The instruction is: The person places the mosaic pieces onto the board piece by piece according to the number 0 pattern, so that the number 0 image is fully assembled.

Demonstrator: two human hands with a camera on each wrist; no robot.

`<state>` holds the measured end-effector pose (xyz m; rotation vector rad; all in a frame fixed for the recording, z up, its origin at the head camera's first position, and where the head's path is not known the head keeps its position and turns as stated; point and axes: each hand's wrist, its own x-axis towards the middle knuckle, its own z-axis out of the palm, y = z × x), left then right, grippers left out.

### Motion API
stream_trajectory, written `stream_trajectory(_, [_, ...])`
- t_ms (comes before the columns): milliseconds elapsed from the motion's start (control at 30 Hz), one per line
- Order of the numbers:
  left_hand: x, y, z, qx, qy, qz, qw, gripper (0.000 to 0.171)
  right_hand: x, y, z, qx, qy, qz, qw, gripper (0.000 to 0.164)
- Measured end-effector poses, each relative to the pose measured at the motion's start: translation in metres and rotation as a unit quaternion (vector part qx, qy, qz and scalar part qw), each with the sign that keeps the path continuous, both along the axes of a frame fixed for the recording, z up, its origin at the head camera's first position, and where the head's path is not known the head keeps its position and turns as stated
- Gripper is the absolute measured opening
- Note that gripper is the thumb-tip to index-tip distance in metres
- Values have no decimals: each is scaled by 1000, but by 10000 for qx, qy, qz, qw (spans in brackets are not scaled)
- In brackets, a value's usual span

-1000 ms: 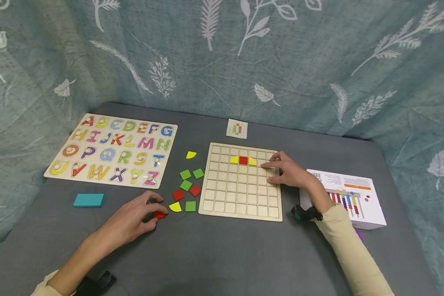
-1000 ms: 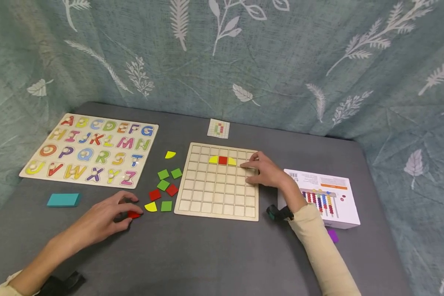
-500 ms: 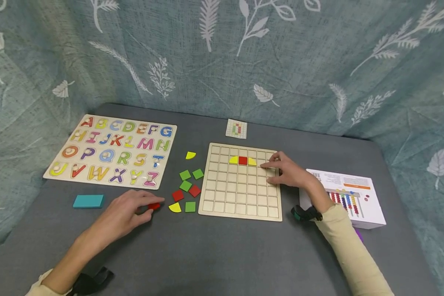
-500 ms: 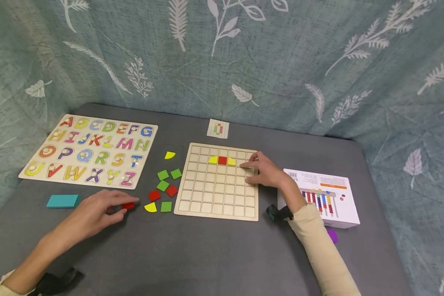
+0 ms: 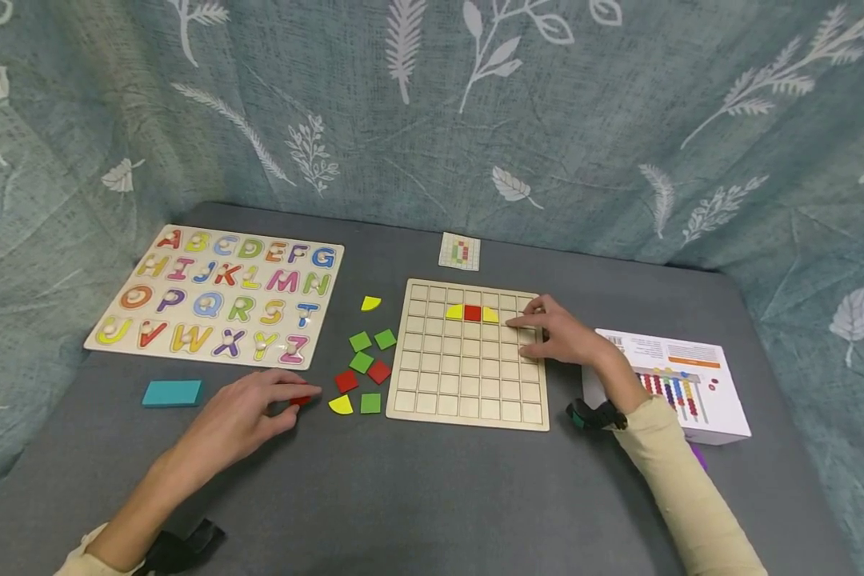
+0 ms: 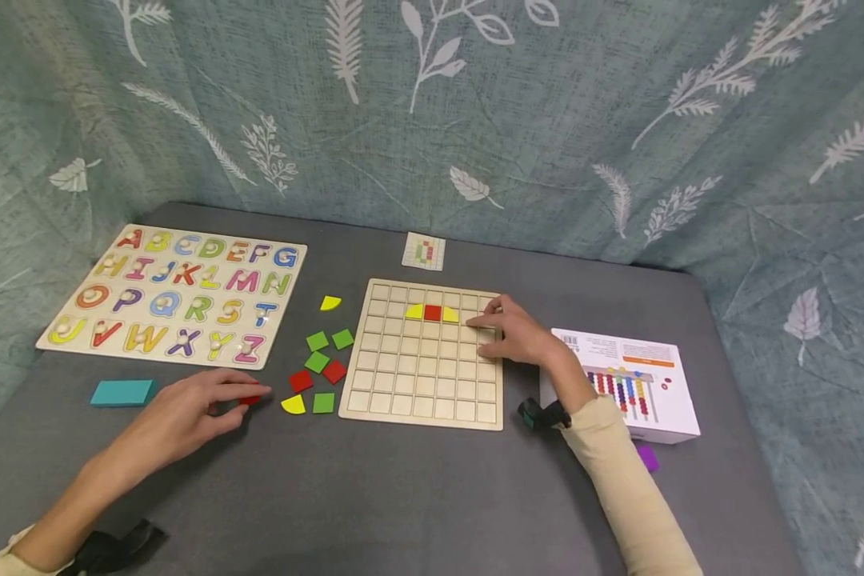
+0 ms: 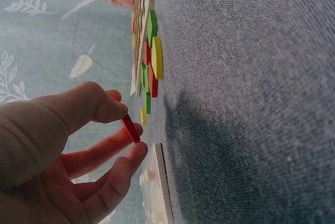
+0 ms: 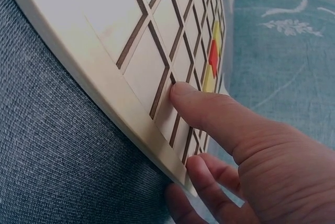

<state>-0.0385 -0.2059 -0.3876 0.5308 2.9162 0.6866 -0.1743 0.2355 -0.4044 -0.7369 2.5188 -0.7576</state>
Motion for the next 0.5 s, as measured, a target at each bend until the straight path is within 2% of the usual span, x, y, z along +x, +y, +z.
stream_trajectory(167, [-3, 2, 1, 87, -34, 16, 10000, 37, 0, 0, 0, -19, 4, 54, 10000, 47])
stream_trajectory(500, [-12, 9, 6, 191, 88, -180, 9996, 34, 0, 1, 1, -77, -19, 57, 10000, 47])
